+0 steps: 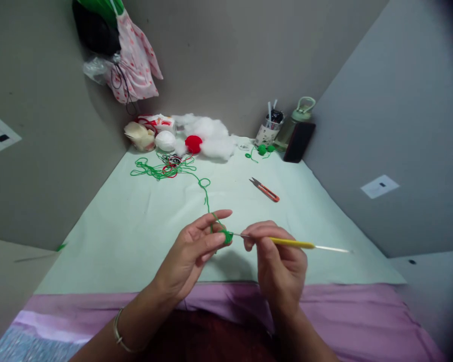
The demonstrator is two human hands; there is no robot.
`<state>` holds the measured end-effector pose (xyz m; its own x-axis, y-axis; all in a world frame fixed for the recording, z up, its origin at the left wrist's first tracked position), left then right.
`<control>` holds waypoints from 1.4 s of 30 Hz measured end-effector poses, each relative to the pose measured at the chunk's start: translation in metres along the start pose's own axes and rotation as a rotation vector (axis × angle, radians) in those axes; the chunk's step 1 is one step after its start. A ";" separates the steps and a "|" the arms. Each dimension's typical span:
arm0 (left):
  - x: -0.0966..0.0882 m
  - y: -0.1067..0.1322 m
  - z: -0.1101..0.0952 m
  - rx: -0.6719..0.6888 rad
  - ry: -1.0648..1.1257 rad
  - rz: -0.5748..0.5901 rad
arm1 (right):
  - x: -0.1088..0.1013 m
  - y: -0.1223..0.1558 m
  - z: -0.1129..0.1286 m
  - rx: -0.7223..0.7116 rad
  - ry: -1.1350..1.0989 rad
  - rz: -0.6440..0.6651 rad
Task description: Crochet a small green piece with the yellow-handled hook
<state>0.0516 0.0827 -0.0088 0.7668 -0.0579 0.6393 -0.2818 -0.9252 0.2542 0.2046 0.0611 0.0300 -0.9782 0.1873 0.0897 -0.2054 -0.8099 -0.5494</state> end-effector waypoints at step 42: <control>0.004 0.001 0.002 0.043 -0.062 0.021 | 0.013 -0.003 -0.019 0.182 -0.170 0.056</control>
<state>0.0552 0.0811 -0.0076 0.7957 -0.0993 0.5975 -0.2739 -0.9388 0.2087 0.1936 0.0765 0.0176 -0.9761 0.0559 0.2102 -0.1380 -0.9061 -0.4000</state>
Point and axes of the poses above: each hand's wrist, its own y-axis away from the middle knuckle, its own x-axis out of the palm, z = x × y, the point moved 7 cm from there along -y, towards the middle knuckle, and after that the axes turned 4 degrees about -z, right-handed, at the moved point
